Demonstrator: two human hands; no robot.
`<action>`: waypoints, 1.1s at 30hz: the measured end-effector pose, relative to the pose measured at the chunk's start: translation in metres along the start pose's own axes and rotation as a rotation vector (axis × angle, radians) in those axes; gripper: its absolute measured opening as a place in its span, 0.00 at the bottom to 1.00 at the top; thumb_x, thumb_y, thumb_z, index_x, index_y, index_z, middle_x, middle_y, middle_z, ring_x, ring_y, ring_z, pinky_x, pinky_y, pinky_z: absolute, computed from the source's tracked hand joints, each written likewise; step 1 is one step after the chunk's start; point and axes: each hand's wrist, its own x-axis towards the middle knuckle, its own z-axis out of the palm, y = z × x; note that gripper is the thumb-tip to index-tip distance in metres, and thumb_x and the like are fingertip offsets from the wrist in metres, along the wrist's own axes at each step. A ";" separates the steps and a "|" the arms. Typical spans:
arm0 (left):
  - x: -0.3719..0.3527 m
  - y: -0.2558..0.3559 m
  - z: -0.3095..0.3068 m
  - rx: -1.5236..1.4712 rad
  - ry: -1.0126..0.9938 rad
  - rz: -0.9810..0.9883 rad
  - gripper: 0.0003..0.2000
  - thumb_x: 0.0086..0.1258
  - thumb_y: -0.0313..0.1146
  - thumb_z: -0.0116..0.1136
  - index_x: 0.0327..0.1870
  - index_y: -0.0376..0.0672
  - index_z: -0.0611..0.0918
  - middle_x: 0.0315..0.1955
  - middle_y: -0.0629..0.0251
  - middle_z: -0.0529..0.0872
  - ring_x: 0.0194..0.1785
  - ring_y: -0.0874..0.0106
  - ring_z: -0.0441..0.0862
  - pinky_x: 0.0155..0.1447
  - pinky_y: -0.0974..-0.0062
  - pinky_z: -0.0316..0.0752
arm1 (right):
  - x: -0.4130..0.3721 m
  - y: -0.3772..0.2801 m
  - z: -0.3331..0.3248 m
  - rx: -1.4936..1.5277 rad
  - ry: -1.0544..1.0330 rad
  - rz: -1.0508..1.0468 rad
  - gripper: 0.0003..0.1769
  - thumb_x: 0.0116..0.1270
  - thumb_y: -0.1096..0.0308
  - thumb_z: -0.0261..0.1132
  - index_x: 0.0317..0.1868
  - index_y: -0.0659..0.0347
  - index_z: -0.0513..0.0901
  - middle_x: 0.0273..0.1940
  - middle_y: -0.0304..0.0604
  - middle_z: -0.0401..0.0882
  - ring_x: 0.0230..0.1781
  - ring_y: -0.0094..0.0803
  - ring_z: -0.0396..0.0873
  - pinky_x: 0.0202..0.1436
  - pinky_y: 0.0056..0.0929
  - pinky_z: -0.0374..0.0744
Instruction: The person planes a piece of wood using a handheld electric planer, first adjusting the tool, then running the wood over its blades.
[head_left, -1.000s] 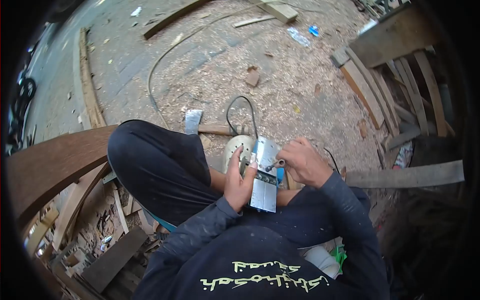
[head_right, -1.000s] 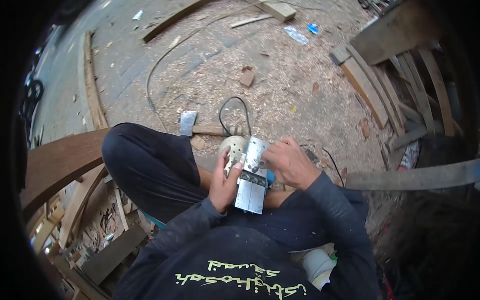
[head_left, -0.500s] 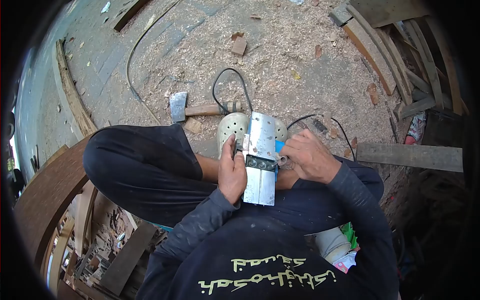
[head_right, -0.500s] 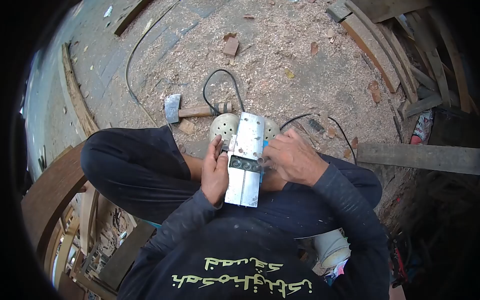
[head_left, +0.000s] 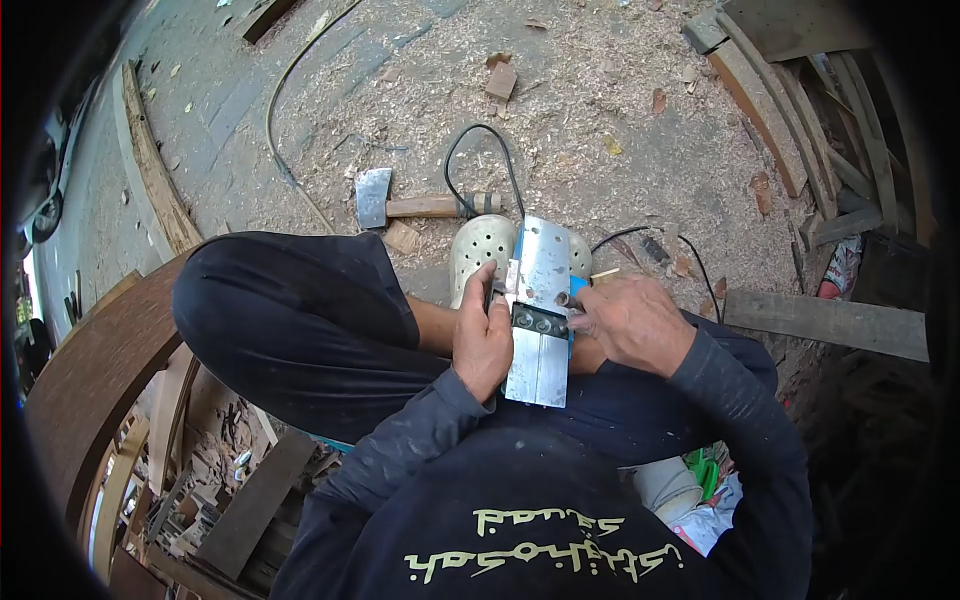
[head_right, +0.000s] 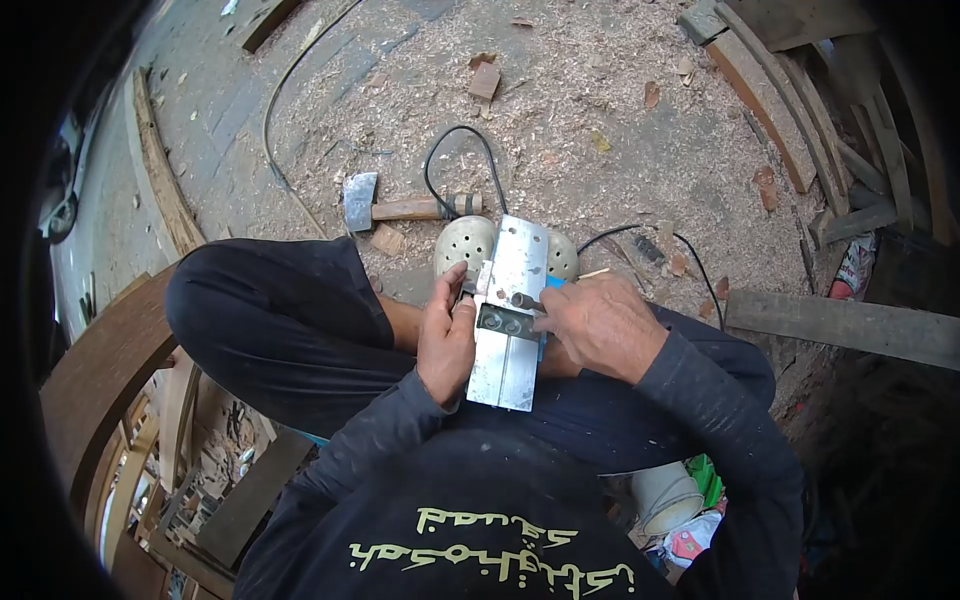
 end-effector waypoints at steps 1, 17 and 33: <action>-0.001 0.004 0.000 -0.004 0.001 0.001 0.28 0.86 0.21 0.46 0.85 0.28 0.64 0.78 0.42 0.74 0.79 0.59 0.75 0.83 0.65 0.68 | -0.001 -0.004 0.000 -0.019 0.027 -0.011 0.14 0.77 0.59 0.72 0.40 0.62 0.83 0.29 0.54 0.87 0.33 0.54 0.90 0.41 0.54 0.83; -0.005 0.039 0.014 0.181 0.002 0.326 0.47 0.76 0.40 0.78 0.86 0.29 0.61 0.76 0.37 0.76 0.79 0.44 0.76 0.82 0.52 0.73 | -0.008 -0.019 0.020 -0.126 0.224 0.044 0.10 0.72 0.66 0.71 0.40 0.64 0.81 0.30 0.52 0.85 0.34 0.52 0.89 0.42 0.51 0.80; -0.004 0.017 0.001 -0.257 0.080 0.140 0.32 0.89 0.38 0.59 0.84 0.27 0.64 0.76 0.37 0.76 0.80 0.52 0.74 0.82 0.59 0.70 | -0.010 -0.011 0.011 -0.089 0.228 -0.032 0.10 0.74 0.62 0.73 0.41 0.59 0.84 0.35 0.47 0.87 0.42 0.48 0.88 0.48 0.48 0.78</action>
